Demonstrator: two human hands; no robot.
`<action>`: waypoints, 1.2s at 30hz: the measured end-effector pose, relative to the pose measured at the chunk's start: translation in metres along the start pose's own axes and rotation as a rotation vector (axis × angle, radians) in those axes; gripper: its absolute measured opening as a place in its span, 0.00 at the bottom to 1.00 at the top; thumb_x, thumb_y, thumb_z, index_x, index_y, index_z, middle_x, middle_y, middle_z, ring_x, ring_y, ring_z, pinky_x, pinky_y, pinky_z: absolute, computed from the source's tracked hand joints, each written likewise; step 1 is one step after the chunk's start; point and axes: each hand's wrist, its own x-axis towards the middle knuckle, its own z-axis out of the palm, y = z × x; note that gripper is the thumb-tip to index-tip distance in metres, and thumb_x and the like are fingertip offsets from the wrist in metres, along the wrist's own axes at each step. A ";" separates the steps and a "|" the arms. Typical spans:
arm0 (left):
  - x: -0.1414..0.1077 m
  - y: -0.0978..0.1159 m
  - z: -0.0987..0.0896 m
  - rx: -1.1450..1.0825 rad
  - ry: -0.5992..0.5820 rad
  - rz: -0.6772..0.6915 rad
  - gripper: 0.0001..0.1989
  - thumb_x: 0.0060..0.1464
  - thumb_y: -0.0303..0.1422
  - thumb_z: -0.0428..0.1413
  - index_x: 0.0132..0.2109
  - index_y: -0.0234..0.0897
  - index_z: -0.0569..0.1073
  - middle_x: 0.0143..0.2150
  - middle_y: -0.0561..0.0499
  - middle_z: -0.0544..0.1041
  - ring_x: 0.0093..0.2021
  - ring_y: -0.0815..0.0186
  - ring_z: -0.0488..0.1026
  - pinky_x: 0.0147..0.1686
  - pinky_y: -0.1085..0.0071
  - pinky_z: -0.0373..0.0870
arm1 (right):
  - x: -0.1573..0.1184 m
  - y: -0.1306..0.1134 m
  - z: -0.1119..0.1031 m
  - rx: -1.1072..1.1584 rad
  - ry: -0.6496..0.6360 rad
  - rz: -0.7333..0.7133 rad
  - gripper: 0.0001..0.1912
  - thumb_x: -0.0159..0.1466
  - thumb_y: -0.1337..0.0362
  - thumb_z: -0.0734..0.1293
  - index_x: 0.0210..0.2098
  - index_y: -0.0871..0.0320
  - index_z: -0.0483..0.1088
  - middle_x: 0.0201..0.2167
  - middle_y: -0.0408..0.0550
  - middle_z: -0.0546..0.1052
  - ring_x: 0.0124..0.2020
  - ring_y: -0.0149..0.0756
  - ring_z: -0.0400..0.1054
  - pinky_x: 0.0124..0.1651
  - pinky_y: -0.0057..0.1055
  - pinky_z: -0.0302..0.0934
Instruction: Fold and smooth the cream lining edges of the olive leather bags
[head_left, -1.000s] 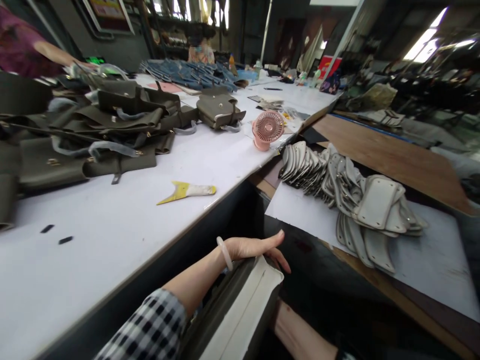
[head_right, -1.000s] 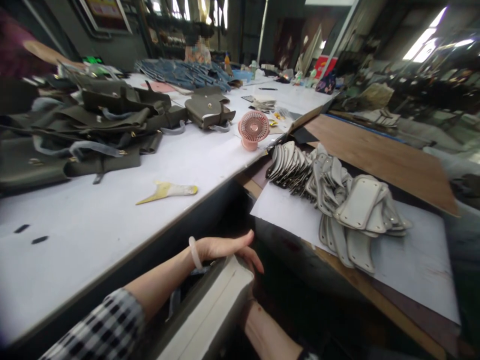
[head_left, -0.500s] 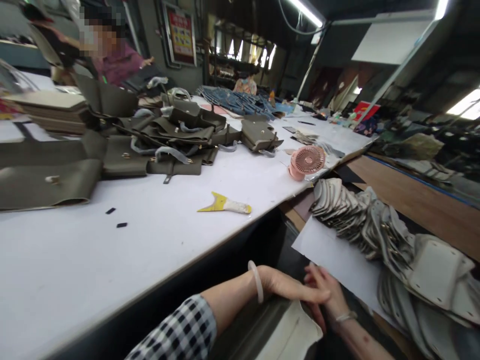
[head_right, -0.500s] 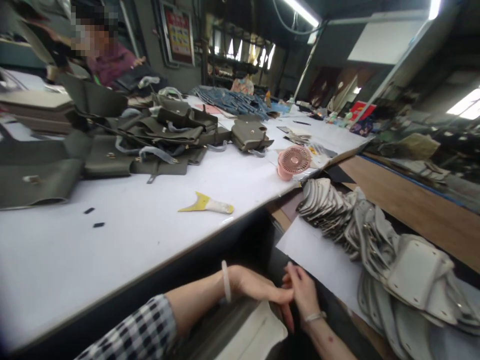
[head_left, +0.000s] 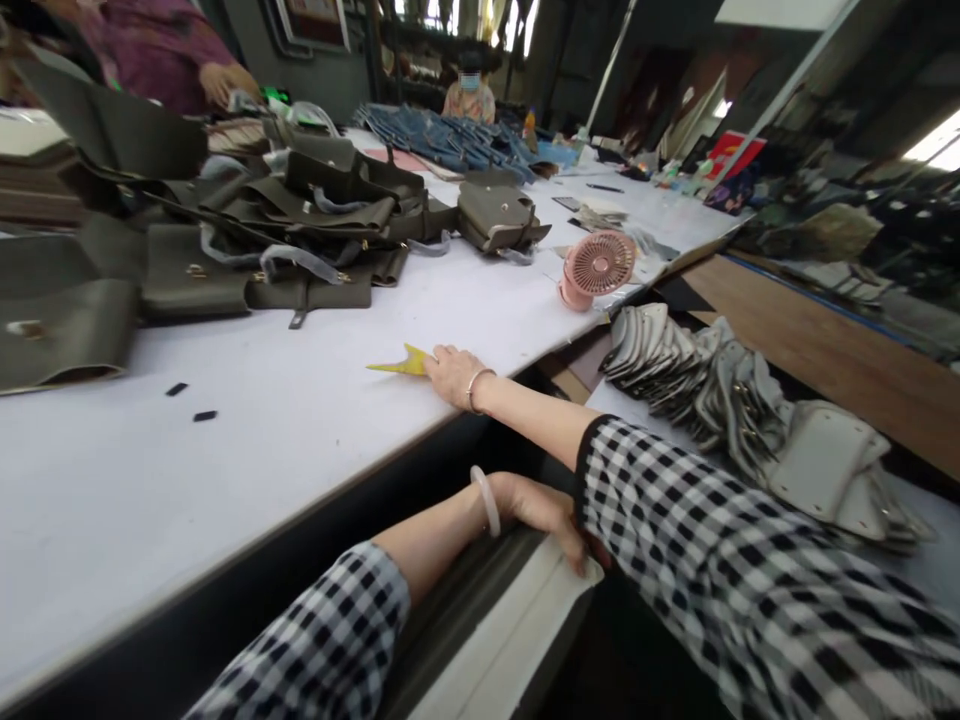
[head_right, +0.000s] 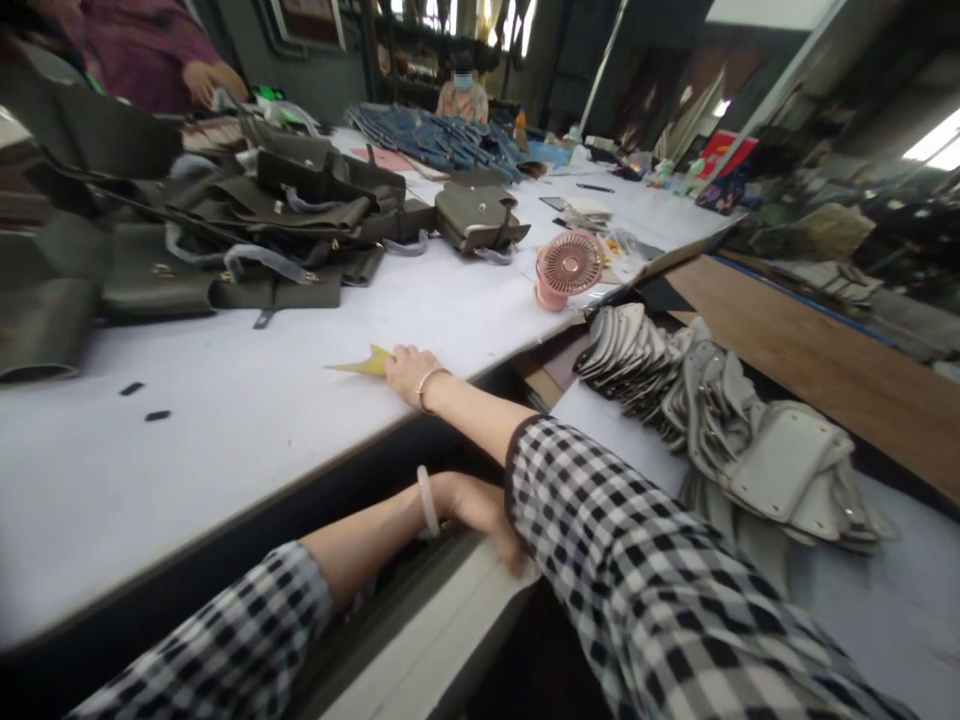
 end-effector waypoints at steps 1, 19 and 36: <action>0.001 -0.001 -0.002 0.018 -0.053 -0.034 0.18 0.29 0.33 0.67 0.35 0.38 0.80 0.33 0.54 0.79 0.39 0.53 0.76 0.48 0.54 0.71 | -0.013 0.008 -0.008 0.010 -0.018 0.018 0.10 0.66 0.67 0.67 0.47 0.61 0.71 0.54 0.52 0.72 0.57 0.46 0.64 0.60 0.52 0.59; -0.002 0.012 0.002 0.175 -0.031 -0.263 0.43 0.36 0.39 0.64 0.61 0.29 0.66 0.54 0.41 0.77 0.55 0.49 0.73 0.54 0.58 0.69 | -0.325 0.076 -0.038 0.619 -0.615 0.665 0.21 0.67 0.47 0.58 0.39 0.60 0.64 0.19 0.40 0.69 0.12 0.24 0.60 0.11 0.17 0.54; -0.007 0.014 -0.001 0.208 -0.036 -0.263 0.57 0.39 0.47 0.66 0.70 0.27 0.53 0.66 0.37 0.66 0.65 0.46 0.63 0.63 0.56 0.59 | -0.325 0.082 -0.030 0.759 -0.586 0.701 0.25 0.64 0.42 0.62 0.37 0.61 0.67 0.18 0.40 0.69 0.11 0.23 0.59 0.11 0.17 0.52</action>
